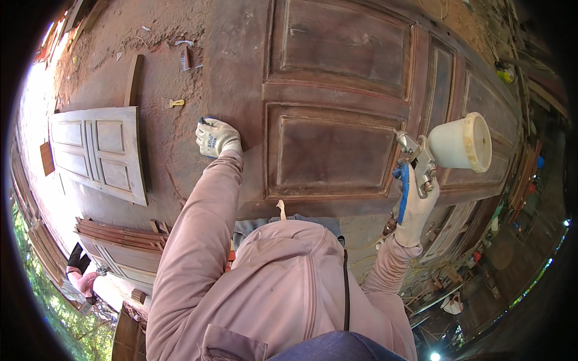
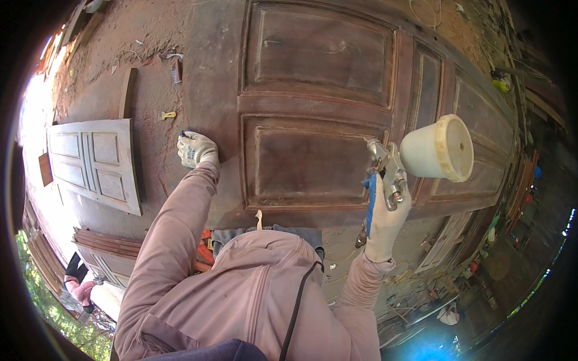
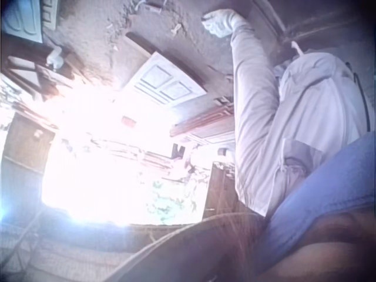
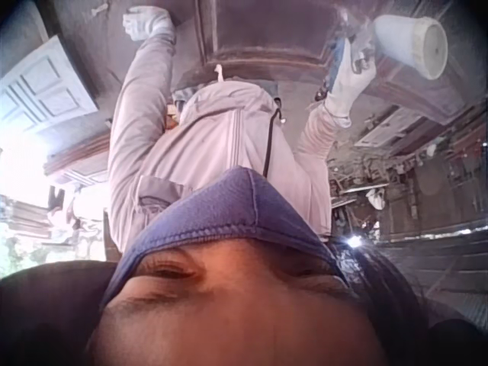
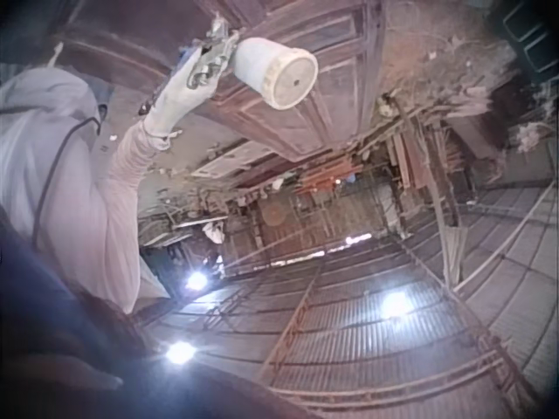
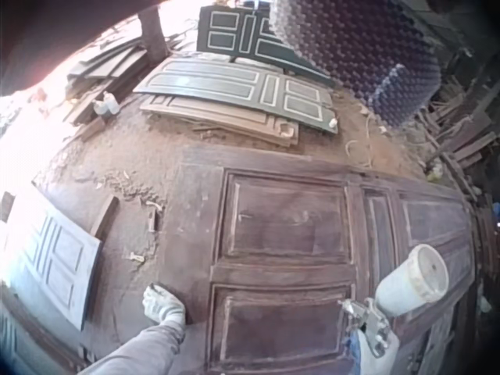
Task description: The person pours liquid into a spray gun and then applies a dark finish to a wooden door using the spray gun. The person moves the spray gun systematically across the door surface to cover the panels and frame.
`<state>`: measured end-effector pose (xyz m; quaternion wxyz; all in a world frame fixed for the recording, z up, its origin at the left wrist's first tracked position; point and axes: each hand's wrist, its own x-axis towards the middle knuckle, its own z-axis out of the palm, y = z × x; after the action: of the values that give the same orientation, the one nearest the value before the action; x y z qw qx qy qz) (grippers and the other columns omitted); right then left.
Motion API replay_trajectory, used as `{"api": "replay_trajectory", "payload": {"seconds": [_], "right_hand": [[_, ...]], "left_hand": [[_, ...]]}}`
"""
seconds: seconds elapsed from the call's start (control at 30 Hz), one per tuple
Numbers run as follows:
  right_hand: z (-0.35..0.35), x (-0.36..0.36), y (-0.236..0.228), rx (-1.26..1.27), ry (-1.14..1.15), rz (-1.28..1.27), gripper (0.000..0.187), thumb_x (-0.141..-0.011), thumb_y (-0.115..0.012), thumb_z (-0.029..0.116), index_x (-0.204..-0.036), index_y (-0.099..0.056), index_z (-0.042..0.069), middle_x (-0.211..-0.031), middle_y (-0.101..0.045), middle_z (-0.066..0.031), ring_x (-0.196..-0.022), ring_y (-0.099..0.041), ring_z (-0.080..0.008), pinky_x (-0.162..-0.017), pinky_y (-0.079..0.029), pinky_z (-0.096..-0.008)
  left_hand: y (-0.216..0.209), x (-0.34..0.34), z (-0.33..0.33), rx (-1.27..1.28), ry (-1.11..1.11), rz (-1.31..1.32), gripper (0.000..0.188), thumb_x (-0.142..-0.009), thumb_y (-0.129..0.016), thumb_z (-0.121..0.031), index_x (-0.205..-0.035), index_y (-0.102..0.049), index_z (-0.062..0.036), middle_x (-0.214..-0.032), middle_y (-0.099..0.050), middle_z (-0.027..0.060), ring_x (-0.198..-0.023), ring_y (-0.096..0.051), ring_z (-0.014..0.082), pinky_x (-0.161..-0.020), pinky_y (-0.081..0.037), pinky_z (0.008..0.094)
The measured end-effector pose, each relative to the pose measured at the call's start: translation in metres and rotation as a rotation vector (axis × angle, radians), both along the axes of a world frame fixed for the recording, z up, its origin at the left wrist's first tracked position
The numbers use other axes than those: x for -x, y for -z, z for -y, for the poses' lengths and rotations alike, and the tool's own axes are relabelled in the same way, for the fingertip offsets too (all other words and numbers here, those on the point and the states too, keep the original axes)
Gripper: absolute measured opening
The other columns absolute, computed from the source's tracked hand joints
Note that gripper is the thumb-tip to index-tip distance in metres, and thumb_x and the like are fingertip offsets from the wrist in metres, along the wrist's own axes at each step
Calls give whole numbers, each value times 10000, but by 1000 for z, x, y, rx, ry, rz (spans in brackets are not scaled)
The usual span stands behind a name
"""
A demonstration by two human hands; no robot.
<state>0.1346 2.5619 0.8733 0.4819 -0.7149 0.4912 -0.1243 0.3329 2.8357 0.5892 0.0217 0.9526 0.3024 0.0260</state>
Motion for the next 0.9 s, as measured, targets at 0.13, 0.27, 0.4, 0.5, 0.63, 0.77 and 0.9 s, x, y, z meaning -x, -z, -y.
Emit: {"api": "replay_trajectory", "payload": {"seconds": [0.13,0.27,0.4,0.5,0.63,0.77,0.9], "right_hand": [[-10,-16,-2,-139,9,43,248,-949,-653,92,-1165,-648,-31,-933,-709,-68,-771,-655,-114,-697,-509,-252],[-14,-40,3,-281,-120,79,242,-931,-681,88,-1138,-657,-36,-912,-708,-67,-760,-655,-117,-690,-517,-263],[-14,-79,7,-421,-254,63,228,-940,-672,122,-1120,-671,-19,-887,-712,-50,-748,-656,-101,-659,-495,-236],[-7,-89,11,-386,-313,-23,226,-948,-660,168,-1109,-683,12,-850,-716,-25,-730,-657,-83,-618,-461,-209],[9,-75,8,-333,-258,-12,227,-948,-659,167,-1126,-681,27,-878,-727,-30,-715,-663,-83,-610,-462,-211],[24,-61,-5,-264,-150,-76,199,-950,-651,120,-1108,-680,1,-889,-725,-48,-739,-666,-89,-616,-487,-217],[44,-36,-6,-161,-111,-67,238,-949,-661,199,-1106,-678,21,-878,-720,-33,-724,-675,-104,-621,-476,-237]], "left_hand": [[1,-1,-1,-20,8,-14,336,-992,-452,-353,-1090,-652,-100,-1063,-685,94,-985,-649,312,-830,-508,484],[2,0,0,-30,17,2,331,-989,-457,-348,-1074,-656,-98,-1049,-684,92,-970,-649,310,-821,-510,481],[11,1,-3,-59,15,28,324,-985,-463,-344,-1067,-658,-99,-1042,-682,87,-968,-648,306,-818,-510,478],[8,1,-2,-41,9,0,323,-983,-465,-345,-1076,-653,-100,-1052,-679,84,-978,-645,303,-823,-508,477],[2,0,0,-18,5,-34,326,-983,-463,-348,-1083,-648,-99,-1057,-677,84,-988,-642,302,-833,-506,475],[7,2,-1,-35,7,31,331,-985,-457,-344,-1083,-652,-95,-1061,-680,92,-992,-643,308,-842,-508,473],[8,0,-3,-41,16,13,333,-986,-454,-335,-1092,-653,-91,-1073,-681,100,-994,-644,314,-846,-509,469]]}}
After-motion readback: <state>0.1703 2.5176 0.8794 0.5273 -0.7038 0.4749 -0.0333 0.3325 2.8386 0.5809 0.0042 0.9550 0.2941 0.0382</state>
